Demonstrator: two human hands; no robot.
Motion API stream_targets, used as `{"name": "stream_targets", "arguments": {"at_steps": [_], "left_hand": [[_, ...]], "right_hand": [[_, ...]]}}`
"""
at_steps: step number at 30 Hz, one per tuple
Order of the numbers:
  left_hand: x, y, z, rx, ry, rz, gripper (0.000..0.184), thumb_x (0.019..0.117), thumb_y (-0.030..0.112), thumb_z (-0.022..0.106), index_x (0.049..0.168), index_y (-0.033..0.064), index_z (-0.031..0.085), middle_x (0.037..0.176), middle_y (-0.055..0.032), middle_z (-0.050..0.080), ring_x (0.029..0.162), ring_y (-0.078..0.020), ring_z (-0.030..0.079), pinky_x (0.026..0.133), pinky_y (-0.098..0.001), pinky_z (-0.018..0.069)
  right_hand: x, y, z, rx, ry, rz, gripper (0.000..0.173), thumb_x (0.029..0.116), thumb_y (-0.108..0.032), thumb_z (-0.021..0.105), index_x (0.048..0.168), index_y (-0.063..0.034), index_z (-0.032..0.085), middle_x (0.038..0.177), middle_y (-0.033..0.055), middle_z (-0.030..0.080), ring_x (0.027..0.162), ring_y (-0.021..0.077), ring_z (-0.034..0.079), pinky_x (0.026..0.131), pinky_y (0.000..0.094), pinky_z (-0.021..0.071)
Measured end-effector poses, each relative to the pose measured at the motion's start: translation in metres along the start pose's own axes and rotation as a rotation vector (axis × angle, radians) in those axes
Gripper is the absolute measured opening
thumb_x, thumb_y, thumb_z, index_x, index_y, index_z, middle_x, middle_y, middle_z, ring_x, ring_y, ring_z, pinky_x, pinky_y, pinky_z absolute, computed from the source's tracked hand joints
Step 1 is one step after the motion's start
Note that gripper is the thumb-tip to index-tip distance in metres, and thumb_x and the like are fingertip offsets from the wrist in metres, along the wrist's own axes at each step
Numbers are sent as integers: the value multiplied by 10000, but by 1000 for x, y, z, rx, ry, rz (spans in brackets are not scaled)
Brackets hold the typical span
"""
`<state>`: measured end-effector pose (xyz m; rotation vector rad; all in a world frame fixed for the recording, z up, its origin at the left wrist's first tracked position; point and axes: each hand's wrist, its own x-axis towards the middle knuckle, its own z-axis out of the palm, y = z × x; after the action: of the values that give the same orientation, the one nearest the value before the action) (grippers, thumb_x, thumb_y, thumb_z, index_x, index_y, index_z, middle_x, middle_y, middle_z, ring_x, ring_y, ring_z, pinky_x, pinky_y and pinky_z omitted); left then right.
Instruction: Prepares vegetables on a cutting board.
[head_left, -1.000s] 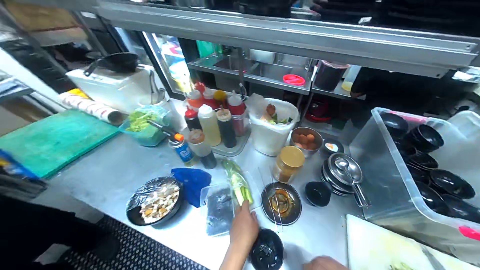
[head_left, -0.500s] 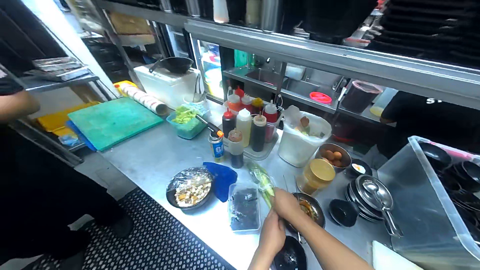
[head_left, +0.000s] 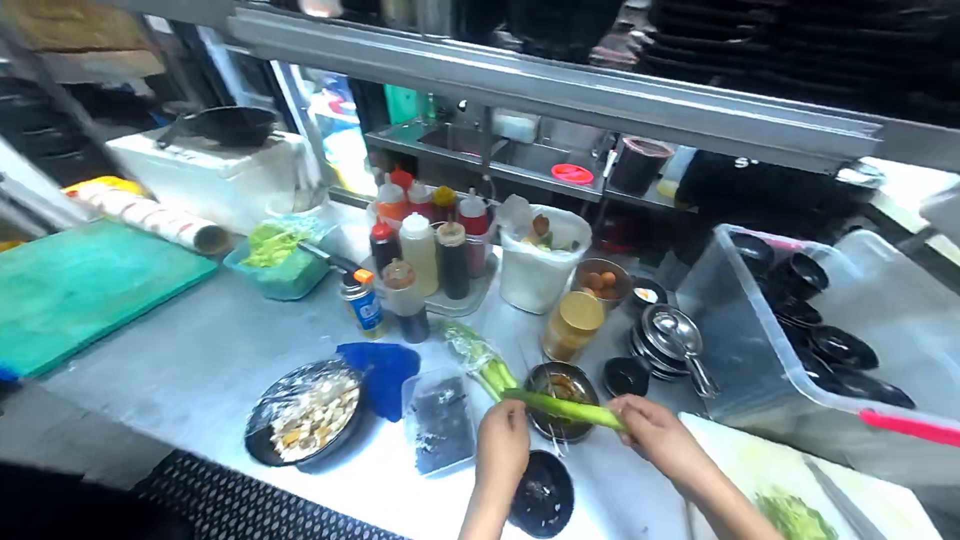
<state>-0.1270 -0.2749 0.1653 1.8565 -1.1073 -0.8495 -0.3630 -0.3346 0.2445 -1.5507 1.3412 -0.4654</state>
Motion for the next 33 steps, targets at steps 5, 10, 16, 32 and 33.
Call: {"name": "stream_targets", "arguments": {"at_steps": [5, 10, 16, 32, 33], "left_hand": [[-46, 93, 11, 52, -150, 600, 413, 1015, 411, 565, 1322, 165, 687, 1267, -12, 694, 1191, -182, 639, 1026, -447, 532], [-59, 131, 63, -118, -764, 519, 331, 1017, 385, 617, 1237, 153, 700, 1035, -2, 729, 899, -113, 704, 841, -346, 608], [-85, 131, 95, -520, -889, 466, 194, 1014, 155, 629, 1125, 17, 708, 930, -52, 743, 787, -142, 711, 705, -308, 616], [-139, 163, 189, -842, -997, 690, 360, 1002, 111, 640, 1325, 198, 506, 1120, -174, 714, 980, -317, 719, 869, -425, 599], [-143, 167, 195, -867, -985, 688, 357, 1003, 105, 637, 1305, 205, 474, 1100, -165, 718, 938, -305, 729, 826, -401, 610]], "right_hand": [[-52, -1, -62, 63, 155, -39, 315, 1041, -344, 505, 898, -148, 706, 649, -46, 561, 536, 73, 492, 501, 253, 412], [-92, 0, -81, 24, 240, -150, 409, 1045, -488, 520, 895, -153, 702, 696, -36, 621, 583, 81, 569, 545, 273, 485], [-134, 27, -97, -57, 242, -486, 235, 1026, -304, 642, 1079, -78, 685, 870, 2, 693, 719, 50, 641, 638, 229, 557], [-243, 264, -256, -463, 565, 188, 518, 991, -416, 629, 1408, -110, 596, 1148, 196, 684, 1020, 369, 676, 880, 573, 565], [-258, 298, -265, -561, 550, 336, 564, 945, -377, 698, 1406, -69, 596, 1228, 297, 642, 1129, 501, 618, 940, 685, 498]]}}
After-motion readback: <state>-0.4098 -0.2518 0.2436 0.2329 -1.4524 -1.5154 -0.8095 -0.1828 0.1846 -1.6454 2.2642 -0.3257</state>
